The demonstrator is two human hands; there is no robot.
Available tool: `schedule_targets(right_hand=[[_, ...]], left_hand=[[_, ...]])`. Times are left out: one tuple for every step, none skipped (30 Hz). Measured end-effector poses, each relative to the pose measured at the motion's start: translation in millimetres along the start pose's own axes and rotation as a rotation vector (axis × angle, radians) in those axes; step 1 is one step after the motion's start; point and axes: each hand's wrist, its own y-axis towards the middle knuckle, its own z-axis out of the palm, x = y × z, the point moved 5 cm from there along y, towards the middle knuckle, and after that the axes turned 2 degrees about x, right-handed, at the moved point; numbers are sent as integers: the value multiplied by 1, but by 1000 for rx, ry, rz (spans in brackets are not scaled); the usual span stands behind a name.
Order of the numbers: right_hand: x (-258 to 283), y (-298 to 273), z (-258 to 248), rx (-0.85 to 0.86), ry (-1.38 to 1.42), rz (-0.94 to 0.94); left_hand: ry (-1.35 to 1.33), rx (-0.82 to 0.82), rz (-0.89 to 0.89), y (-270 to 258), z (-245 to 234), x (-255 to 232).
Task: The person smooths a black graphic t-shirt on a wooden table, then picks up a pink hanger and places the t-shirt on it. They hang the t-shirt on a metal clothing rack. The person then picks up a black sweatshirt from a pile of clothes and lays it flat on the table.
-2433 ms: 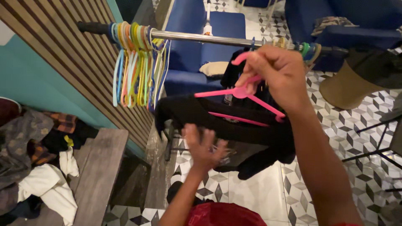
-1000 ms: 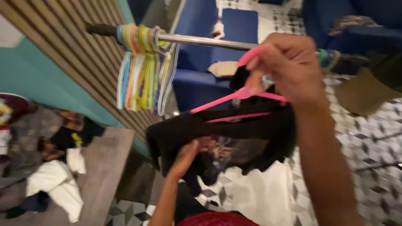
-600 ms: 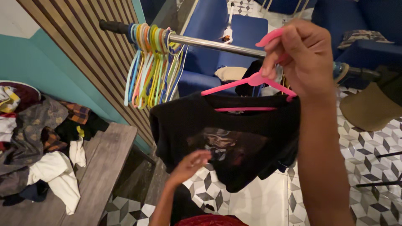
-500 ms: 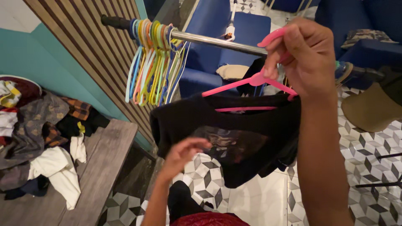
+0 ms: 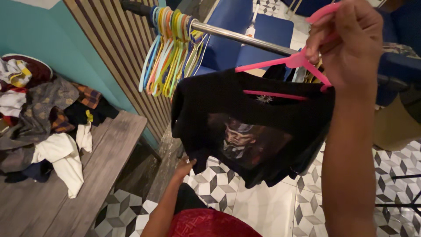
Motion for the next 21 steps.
schedule_targets(right_hand=[[-2, 0, -2, 1, -11, 4], [-4, -1, -3, -1, -16, 19], [-6, -2, -4, -3, -21, 34], [-7, 0, -4, -8, -22, 49], [-8, 0, -3, 5, -44, 51], [-8, 1, -1, 20, -68, 56], [-7, 2, 1, 53, -113, 48], [-6, 2, 4, 79, -131, 44], [-6, 1, 6, 106, -149, 39], [-5, 2, 8, 128, -143, 30], [-6, 2, 10, 140, -140, 27], [-6, 3, 10, 151, -140, 19], [-5, 3, 10, 151, -143, 16], [-4, 3, 9, 145, -137, 6], [-4, 2, 7, 139, -130, -3], [-3, -1, 4, 130, -113, -9], [-5, -4, 2, 118, -85, -5], [-6, -7, -2, 102, -63, -7], [-6, -10, -7, 83, -30, 2], [-6, -11, -11, 74, -3, 3], [-5, -12, -14, 66, 24, 4]], left_hand=[[-14, -114, 178, -1, -5, -11], [-87, -221, 245, -4, -17, -21], [-193, -354, 347, -12, -34, -38], [-265, -454, 465, -22, -55, -62], [-321, -518, 587, -35, -74, -90], [-371, -543, 701, -48, -91, -121], [-406, -530, 811, -62, -107, -155], [-428, -458, 874, -73, -118, -185], [-450, -384, 936, -83, -128, -214], [-453, -316, 940, -88, -138, -237], [-456, -248, 944, -90, -148, -255], [-459, -179, 953, -92, -152, -269], [-364, -156, 889, -91, -153, -274], [-268, -131, 830, -84, -154, -276], [-173, -106, 770, -75, -155, -272], [-163, -74, 789, -68, -153, -263], [-154, -42, 808, -60, -151, -249], [-144, -5, 835, -47, -147, -236], [-156, -1, 793, -31, -145, -217], [-169, 1, 750, -17, -143, -195], [-181, 3, 706, -3, -141, -173]])
